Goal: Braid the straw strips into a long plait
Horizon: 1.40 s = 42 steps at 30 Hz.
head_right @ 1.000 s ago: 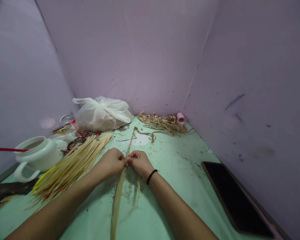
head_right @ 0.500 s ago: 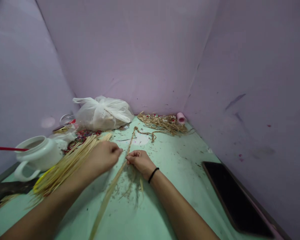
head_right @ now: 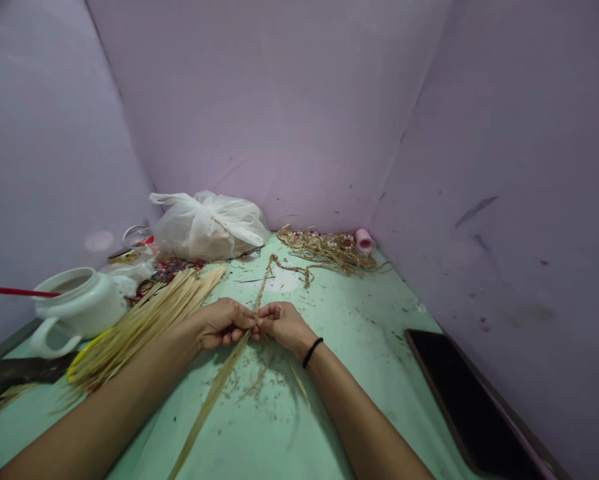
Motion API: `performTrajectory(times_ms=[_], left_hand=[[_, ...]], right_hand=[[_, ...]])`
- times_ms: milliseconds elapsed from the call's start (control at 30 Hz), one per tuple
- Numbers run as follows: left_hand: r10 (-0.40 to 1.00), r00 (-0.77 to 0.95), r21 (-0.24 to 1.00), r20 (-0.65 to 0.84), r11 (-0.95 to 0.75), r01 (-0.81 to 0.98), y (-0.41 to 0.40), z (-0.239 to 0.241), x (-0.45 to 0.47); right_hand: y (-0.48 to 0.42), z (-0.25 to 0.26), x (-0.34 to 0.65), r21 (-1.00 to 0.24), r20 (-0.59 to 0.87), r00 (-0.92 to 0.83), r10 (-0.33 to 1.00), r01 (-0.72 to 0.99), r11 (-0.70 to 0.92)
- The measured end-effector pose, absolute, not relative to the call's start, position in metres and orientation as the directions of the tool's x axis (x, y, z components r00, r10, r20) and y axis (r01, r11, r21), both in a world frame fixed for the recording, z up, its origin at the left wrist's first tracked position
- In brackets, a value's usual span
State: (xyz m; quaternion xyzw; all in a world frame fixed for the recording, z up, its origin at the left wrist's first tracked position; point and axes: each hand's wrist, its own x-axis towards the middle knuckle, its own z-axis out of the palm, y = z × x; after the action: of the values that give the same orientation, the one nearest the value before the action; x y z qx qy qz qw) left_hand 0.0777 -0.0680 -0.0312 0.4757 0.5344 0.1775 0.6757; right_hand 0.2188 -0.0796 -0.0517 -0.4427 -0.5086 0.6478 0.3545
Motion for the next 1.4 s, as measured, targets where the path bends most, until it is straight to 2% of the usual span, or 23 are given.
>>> performTrajectory(times_ms=[100, 200, 300, 433, 567, 700, 833, 900, 1000, 1067, 1167, 1233, 1300, 1400], left_hand=[[0.794, 0.251, 0.815, -0.554, 0.455, 0.358, -0.072, -0.03, 0.084], [0.875, 0.126, 0.802, -0.467, 0.36, 0.476, -0.078, -0.028, 0.091], [0.909, 0.084, 0.809, -0.407, 0.316, 0.495, -0.081, -0.029, 0.096], [0.925, 0.063, 0.838, -0.374, 0.308, 0.45, -0.08, -0.039, 0.097], [0.944, 0.073, 0.863, -0.323, 0.261, 0.433, -0.08, -0.048, 0.1], [0.914, 0.023, 0.836, -0.405, 0.36, 0.414, -0.083, -0.041, 0.102], [0.857, 0.082, 0.818, -0.509, 0.452, 0.357, -0.083, -0.037, 0.097], [0.856, 0.136, 0.837, -0.5, 0.436, 0.331, -0.082, -0.038, 0.092], [0.867, 0.2, 0.872, -0.456, 0.391, 0.296, -0.081, -0.041, 0.085], [0.869, 0.246, 0.892, -0.43, 0.367, 0.265, -0.082, -0.041, 0.082], [0.871, 0.289, 0.911, -0.398, 0.338, 0.237, -0.083, -0.041, 0.08], [0.877, 0.292, 0.918, -0.382, 0.325, 0.227, -0.083, -0.041, 0.081], [0.884, 0.284, 0.923, -0.371, 0.318, 0.215, -0.084, -0.042, 0.082], [0.892, 0.286, 0.931, -0.349, 0.295, 0.215, -0.084, -0.044, 0.083]], right_hand=[[-0.078, -0.053, 0.22, -0.981, -0.192, -0.329, 0.925, 0.044, -0.188], [-0.077, -0.057, 0.22, -0.985, -0.155, -0.304, 0.94, 0.124, -0.123], [-0.077, -0.065, 0.221, -0.972, -0.1, -0.287, 0.953, 0.234, -0.032], [-0.079, -0.067, 0.226, -0.863, -0.027, -0.196, 0.98, 0.5, 0.077], [-0.084, -0.054, 0.23, -0.761, -0.08, -0.088, 0.993, 0.649, -0.004], [-0.094, -0.043, 0.223, -0.782, -0.159, -0.105, 0.982, 0.62, -0.06], [-0.106, -0.048, 0.211, -0.809, -0.061, -0.12, 0.991, 0.588, 0.022], [-0.108, -0.051, 0.209, -0.81, 0.0, -0.142, 0.99, 0.581, 0.083], [-0.104, -0.048, 0.216, -0.83, -0.038, -0.233, 0.972, 0.549, 0.099], [-0.097, -0.043, 0.223, -0.881, -0.067, -0.17, 0.983, 0.473, 0.022], [-0.091, -0.036, 0.226, -0.956, -0.174, 0.022, 0.985, 0.236, -0.174], [-0.092, -0.034, 0.222, -0.944, -0.318, -0.045, 0.947, 0.105, -0.312], [-0.095, -0.034, 0.216, -0.912, -0.411, -0.175, 0.895, 0.066, -0.406], [-0.097, -0.04, 0.211, -0.909, -0.416, -0.226, 0.881, 0.121, -0.398]])
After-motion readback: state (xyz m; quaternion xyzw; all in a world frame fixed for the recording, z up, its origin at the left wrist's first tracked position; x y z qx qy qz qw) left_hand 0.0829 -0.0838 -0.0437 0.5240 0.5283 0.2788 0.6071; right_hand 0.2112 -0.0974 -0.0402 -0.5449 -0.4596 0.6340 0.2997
